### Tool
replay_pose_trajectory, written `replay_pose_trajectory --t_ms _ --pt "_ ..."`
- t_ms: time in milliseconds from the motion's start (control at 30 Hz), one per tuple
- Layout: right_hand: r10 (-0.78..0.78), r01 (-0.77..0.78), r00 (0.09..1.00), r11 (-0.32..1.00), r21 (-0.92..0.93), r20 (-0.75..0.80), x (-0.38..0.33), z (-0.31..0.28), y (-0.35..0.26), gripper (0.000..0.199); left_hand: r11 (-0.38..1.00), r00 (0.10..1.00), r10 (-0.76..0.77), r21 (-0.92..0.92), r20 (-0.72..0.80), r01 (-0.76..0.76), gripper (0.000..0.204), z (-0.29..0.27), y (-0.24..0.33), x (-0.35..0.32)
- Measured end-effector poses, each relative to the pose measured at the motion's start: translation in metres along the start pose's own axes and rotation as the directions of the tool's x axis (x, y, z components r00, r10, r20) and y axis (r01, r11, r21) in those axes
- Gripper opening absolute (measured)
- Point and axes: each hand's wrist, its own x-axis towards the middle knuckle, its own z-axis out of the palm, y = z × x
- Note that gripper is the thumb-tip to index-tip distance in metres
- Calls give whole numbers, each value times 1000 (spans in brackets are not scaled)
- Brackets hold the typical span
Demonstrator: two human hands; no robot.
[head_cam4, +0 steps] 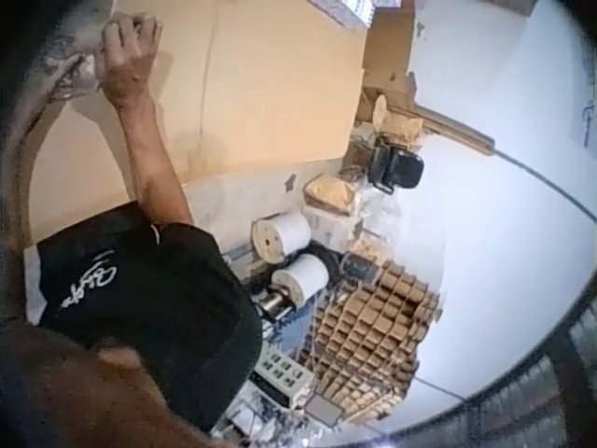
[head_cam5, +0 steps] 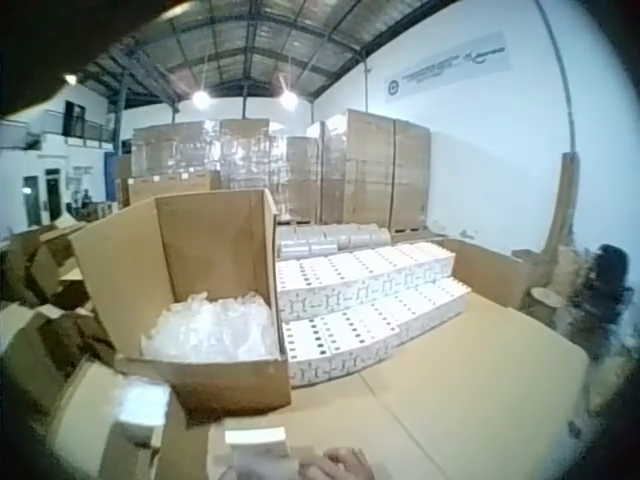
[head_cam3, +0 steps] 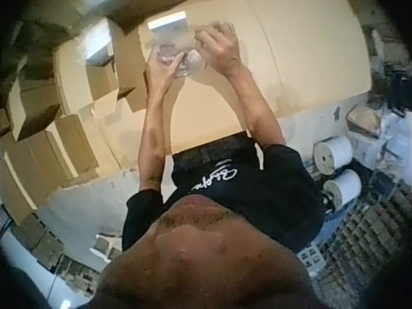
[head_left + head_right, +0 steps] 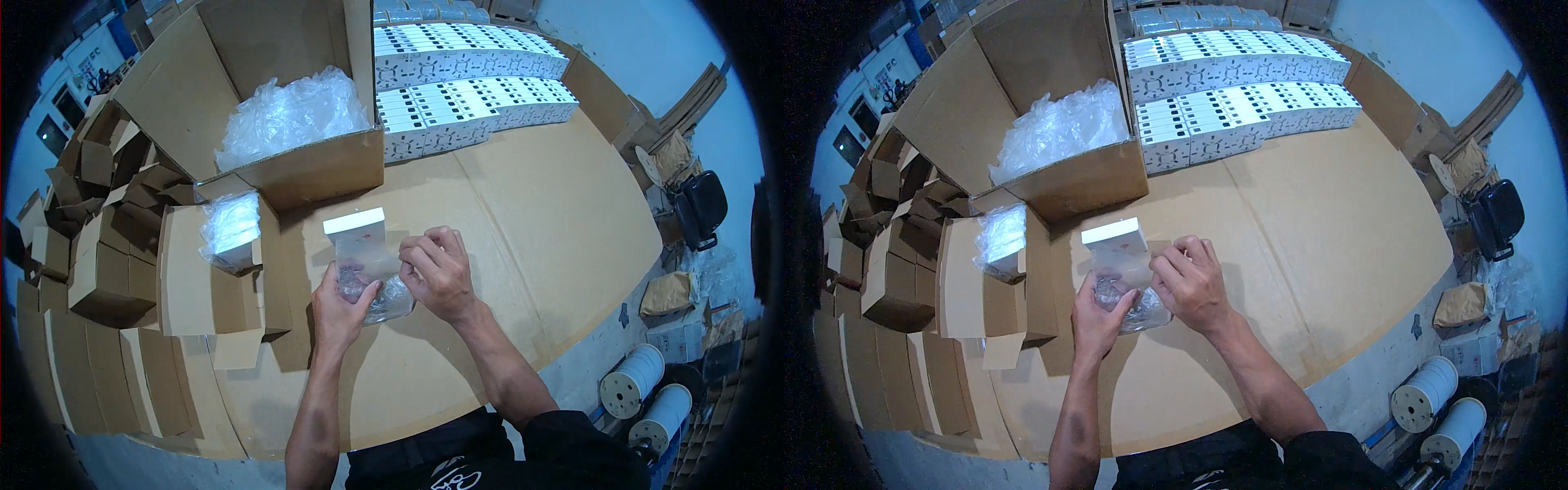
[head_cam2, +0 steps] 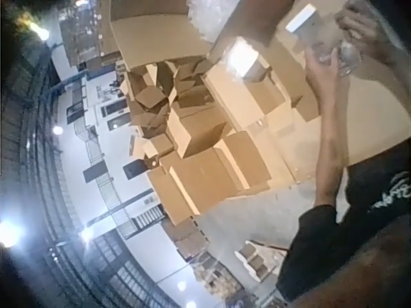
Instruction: Packing small white boxes into larger cardboard boxes with bubble wrap.
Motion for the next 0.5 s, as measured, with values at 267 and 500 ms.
replay_pose_trajectory --t_ms 267,500 --pt "176 -178 975 984 1 135 1 -5 -6 28 996 997 45 -82 63 -40 49 1 0 1" --pt "118 -138 980 983 121 162 5 -8 -1 24 997 985 52 -58 163 -43 59 -2 3 0"
